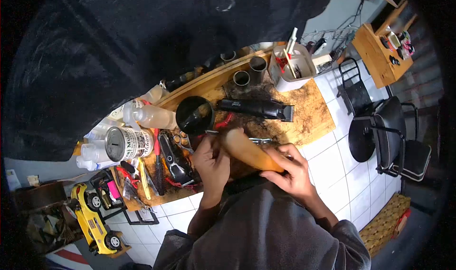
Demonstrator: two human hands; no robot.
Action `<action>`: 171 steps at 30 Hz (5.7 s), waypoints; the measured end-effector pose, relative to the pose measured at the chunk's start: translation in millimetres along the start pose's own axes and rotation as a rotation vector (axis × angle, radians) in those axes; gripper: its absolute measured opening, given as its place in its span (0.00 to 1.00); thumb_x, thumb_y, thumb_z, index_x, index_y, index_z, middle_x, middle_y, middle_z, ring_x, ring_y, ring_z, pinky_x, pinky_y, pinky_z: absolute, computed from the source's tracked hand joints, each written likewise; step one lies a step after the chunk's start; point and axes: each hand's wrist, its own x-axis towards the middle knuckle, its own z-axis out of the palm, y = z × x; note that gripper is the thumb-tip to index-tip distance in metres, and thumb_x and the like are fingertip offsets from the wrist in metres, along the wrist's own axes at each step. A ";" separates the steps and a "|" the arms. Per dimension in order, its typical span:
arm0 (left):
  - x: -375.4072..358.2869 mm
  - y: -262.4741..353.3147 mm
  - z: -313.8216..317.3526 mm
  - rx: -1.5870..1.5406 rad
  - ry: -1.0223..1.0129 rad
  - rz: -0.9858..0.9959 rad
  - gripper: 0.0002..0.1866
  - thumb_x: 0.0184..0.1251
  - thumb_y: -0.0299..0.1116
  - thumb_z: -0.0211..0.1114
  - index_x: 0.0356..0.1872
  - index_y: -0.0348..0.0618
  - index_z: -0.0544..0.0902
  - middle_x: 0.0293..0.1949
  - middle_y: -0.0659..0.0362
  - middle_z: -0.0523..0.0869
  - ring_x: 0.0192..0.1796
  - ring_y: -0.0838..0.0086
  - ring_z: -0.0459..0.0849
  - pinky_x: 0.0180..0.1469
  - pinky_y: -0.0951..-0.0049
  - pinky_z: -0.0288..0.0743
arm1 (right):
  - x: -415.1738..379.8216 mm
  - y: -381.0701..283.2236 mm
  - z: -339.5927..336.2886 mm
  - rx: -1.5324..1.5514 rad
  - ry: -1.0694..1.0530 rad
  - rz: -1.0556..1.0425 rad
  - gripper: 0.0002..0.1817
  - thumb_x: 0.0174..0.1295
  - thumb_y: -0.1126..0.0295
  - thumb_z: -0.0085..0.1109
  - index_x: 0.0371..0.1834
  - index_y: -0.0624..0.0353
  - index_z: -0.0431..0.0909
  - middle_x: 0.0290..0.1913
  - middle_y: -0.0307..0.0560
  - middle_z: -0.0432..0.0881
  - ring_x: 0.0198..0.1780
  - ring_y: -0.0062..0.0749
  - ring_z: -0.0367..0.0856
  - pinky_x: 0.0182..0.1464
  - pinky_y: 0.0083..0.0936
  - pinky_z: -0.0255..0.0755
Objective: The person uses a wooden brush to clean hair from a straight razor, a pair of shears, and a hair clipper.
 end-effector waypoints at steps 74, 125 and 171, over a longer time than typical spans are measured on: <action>-31.9 5.6 -11.3 -0.885 -0.463 -0.818 0.25 0.76 0.40 0.47 0.68 0.40 0.63 0.55 0.56 0.77 0.39 0.81 0.74 0.43 0.86 0.74 | 42.0 15.0 -21.1 -0.081 0.289 0.083 0.21 0.49 0.72 0.72 0.48 0.64 0.82 0.37 0.48 0.72 0.34 0.37 0.79 0.34 0.29 0.73; 0.1 14.6 -16.7 -0.472 -0.331 -0.680 0.19 0.67 0.23 0.58 0.59 0.33 0.74 0.53 0.51 0.81 0.54 0.71 0.81 0.57 0.73 0.75 | 45.0 28.9 -45.7 0.130 -0.094 -0.146 0.26 0.41 0.64 0.77 0.47 0.61 0.84 0.38 0.48 0.78 0.40 0.37 0.80 0.42 0.27 0.73; 13.4 -2.1 -12.8 -0.744 -0.354 -0.730 0.19 0.68 0.24 0.59 0.59 0.34 0.74 0.51 0.55 0.81 0.53 0.71 0.81 0.58 0.69 0.77 | 30.4 10.3 -20.8 0.232 0.152 0.144 0.27 0.39 0.71 0.75 0.47 0.70 0.81 0.40 0.51 0.78 0.43 0.37 0.79 0.48 0.26 0.72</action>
